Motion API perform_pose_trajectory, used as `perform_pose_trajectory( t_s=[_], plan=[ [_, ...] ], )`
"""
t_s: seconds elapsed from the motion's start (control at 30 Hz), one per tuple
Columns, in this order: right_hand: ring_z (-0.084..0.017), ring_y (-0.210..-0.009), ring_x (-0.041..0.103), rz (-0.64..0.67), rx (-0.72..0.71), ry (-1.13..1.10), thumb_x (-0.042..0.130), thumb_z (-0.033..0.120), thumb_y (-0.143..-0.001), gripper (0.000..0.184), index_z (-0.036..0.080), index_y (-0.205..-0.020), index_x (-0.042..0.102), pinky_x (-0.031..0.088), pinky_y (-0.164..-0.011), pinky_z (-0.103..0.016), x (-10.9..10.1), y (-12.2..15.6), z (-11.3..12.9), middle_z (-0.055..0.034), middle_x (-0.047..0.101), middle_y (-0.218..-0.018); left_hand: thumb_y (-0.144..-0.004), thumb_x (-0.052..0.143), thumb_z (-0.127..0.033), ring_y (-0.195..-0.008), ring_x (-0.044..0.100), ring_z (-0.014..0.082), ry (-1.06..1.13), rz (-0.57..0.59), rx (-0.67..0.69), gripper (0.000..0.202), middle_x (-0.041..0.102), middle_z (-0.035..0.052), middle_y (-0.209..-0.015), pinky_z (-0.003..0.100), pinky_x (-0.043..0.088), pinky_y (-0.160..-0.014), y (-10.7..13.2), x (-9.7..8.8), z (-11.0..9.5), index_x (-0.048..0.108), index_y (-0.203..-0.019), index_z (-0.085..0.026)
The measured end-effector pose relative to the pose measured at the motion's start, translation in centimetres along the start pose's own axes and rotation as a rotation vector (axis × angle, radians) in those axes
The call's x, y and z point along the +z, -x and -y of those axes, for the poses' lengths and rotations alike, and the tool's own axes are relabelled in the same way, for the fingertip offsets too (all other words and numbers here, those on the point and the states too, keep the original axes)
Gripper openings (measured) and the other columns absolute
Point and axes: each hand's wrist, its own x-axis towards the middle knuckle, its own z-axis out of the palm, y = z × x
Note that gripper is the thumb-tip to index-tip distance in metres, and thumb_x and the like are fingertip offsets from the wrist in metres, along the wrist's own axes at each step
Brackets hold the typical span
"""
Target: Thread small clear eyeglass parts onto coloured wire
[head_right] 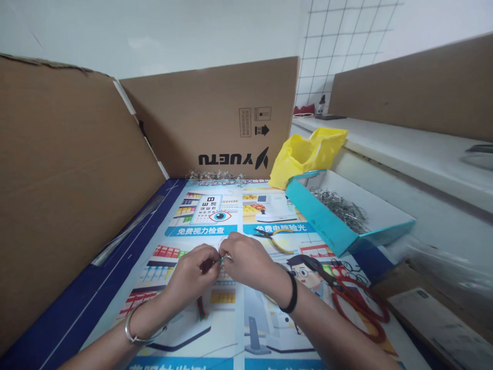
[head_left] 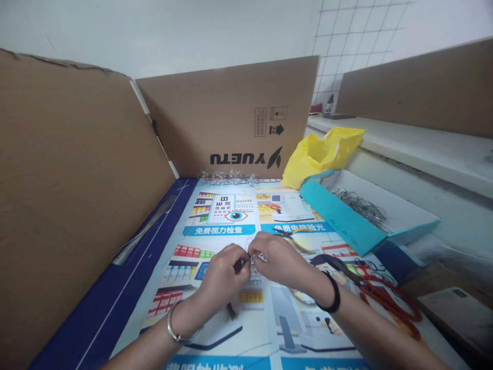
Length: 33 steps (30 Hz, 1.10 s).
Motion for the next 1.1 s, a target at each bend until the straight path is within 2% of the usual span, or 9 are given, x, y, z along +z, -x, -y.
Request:
perform_pose_trajectory(
  t_s=[0.17, 0.33, 0.47, 0.7, 1.1],
  plan=[
    [-0.012, -0.069, 0.051, -0.065, 0.028, -0.064, 0.049, 0.004, -0.068, 0.02, 0.02, -0.08, 0.055, 0.035, -0.06, -0.021, 0.3, 0.0, -0.1, 0.0011, 0.057, -0.077, -0.064, 0.047, -0.007, -0.058, 0.048, 0.0116, 0.127, 0.026, -0.122, 0.012, 0.052, -0.0012, -0.062, 0.022, 0.037, -0.054, -0.5, -0.7, -0.1, 0.052, -0.059, -0.017],
    [-0.01, -0.068, 0.049, -0.127, -0.048, -0.073, 0.05, 0.002, -0.071, 0.017, 0.019, -0.072, 0.051, 0.036, -0.062, -0.02, 0.9, 0.1, -0.2, 0.0021, 0.054, -0.074, -0.062, 0.046, -0.005, -0.066, 0.051, 0.0126, 0.235, -0.003, -0.113, 0.013, 0.055, 0.0001, -0.068, 0.022, 0.039, -0.059, -0.8, -0.9, 0.0, 0.047, -0.057, -0.018],
    [-0.011, -0.07, 0.051, -0.161, -0.082, -0.053, 0.051, 0.003, -0.072, 0.017, 0.019, -0.07, 0.055, 0.038, -0.065, -0.021, 1.3, 0.1, -0.3, 0.0013, 0.055, -0.073, -0.064, 0.048, -0.007, -0.063, 0.051, 0.0118, 0.25, 0.001, -0.164, 0.012, 0.058, 0.0003, -0.07, 0.022, 0.039, -0.058, -0.6, -0.9, 0.2, 0.045, -0.058, -0.018],
    [-0.013, -0.074, 0.054, -0.18, -0.133, 0.063, 0.05, 0.011, -0.082, 0.016, 0.018, -0.072, 0.061, 0.041, -0.067, -0.023, 1.1, 0.4, 0.1, -0.0024, 0.059, -0.076, -0.067, 0.048, -0.013, -0.054, 0.048, 0.0104, 0.289, 0.036, -0.271, 0.009, 0.058, -0.0011, -0.063, 0.021, 0.038, -0.053, -0.7, -1.1, 0.0, 0.047, -0.06, -0.018],
    [-0.017, -0.072, 0.053, -0.177, -0.196, 0.326, 0.053, 0.015, -0.082, 0.012, 0.016, -0.072, 0.061, 0.041, -0.067, -0.029, 1.1, 0.7, 1.0, -0.0052, 0.058, -0.074, -0.067, 0.051, -0.016, -0.054, 0.052, 0.0118, 0.239, 0.008, -0.281, 0.007, 0.058, -0.0009, -0.06, 0.021, 0.039, -0.052, -0.6, -0.7, 0.4, 0.05, -0.06, -0.018]
  ],
)
